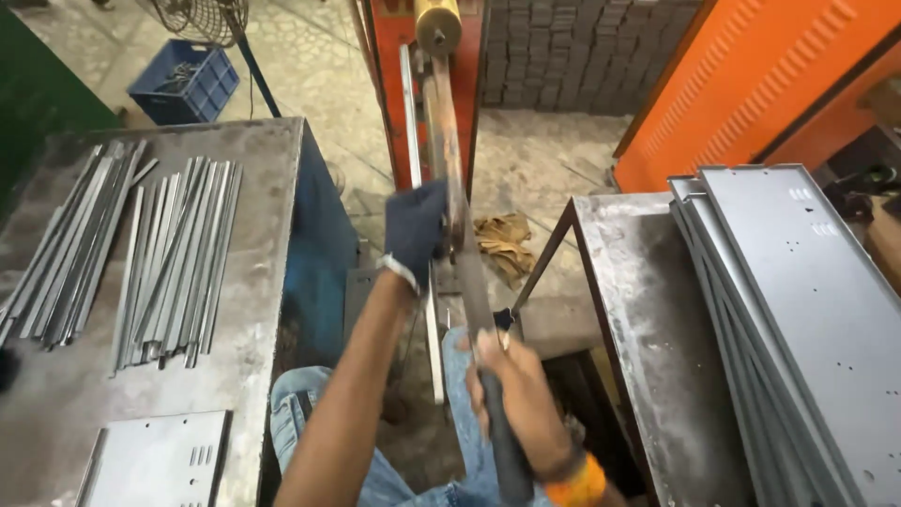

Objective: Spot welding metal reinforcement strips onto larger metal panels at a manual workstation.

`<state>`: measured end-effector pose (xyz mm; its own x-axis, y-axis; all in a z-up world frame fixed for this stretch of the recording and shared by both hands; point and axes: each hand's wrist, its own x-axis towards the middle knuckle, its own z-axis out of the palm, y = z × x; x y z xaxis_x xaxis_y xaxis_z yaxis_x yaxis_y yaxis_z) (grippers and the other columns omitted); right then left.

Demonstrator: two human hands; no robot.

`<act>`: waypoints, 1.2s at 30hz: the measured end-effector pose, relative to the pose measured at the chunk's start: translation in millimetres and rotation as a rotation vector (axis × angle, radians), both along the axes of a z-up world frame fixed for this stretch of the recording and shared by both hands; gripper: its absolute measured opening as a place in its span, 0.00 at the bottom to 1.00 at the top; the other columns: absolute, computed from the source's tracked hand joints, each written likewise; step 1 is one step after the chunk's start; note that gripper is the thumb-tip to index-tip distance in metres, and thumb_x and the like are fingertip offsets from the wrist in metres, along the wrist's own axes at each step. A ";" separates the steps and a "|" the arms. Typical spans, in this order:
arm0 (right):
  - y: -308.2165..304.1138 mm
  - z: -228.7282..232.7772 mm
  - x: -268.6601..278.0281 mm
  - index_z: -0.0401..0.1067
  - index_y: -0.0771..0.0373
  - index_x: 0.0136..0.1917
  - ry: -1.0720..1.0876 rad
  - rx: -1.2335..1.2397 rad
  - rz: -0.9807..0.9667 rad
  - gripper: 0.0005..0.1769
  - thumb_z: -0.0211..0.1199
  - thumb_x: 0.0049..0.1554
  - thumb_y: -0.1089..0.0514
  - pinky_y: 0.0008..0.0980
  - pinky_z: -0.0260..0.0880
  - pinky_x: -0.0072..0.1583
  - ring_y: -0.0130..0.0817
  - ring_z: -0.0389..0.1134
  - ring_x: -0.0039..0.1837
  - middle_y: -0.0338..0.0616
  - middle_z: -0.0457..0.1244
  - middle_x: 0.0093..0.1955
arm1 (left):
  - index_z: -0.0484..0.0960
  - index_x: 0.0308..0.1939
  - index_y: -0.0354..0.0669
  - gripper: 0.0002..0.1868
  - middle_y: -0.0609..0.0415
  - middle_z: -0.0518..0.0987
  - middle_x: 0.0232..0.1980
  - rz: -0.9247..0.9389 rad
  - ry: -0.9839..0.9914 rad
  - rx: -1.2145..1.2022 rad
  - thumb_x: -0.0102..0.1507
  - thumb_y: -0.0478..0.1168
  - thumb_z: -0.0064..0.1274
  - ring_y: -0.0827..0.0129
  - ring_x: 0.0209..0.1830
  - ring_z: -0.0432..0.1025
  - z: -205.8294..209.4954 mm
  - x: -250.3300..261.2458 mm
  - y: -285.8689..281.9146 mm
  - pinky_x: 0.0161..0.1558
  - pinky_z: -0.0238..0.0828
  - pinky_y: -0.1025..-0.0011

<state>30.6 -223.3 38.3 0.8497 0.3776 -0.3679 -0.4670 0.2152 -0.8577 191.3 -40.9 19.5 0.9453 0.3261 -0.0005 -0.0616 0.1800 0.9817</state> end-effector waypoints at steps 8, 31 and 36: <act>5.7 -21.9 5.5 0.73 0.65 0.54 0.077 0.016 -0.024 0.20 0.55 0.63 0.45 0.28 0.57 0.24 0.26 0.57 0.21 0.38 0.58 0.24 | 0.85 0.32 0.38 0.14 0.59 0.73 0.20 0.099 0.022 -0.085 0.64 0.46 0.55 0.76 0.12 0.64 -6.1 11.3 0.5 0.14 0.56 0.71; -232.6 -252.7 176.7 0.70 0.59 0.62 -0.530 -1.569 -0.179 0.20 0.56 0.63 0.46 0.59 0.68 0.54 0.62 0.70 0.53 0.59 0.70 0.49 | 0.67 0.60 0.47 0.18 0.44 0.85 0.42 0.107 0.177 -0.398 0.67 0.41 0.47 0.73 0.12 0.62 -165.1 -92.3 -69.2 0.13 0.60 0.71; -239.0 -277.7 173.4 0.72 0.57 0.56 -0.717 -1.732 -0.287 0.14 0.62 0.55 0.56 0.53 0.71 0.51 0.52 0.72 0.56 0.50 0.69 0.54 | 0.74 0.55 0.35 0.17 0.44 0.81 0.49 -0.194 0.224 -0.857 0.71 0.46 0.50 0.67 0.32 0.73 -242.7 -85.4 -120.9 0.33 0.73 0.70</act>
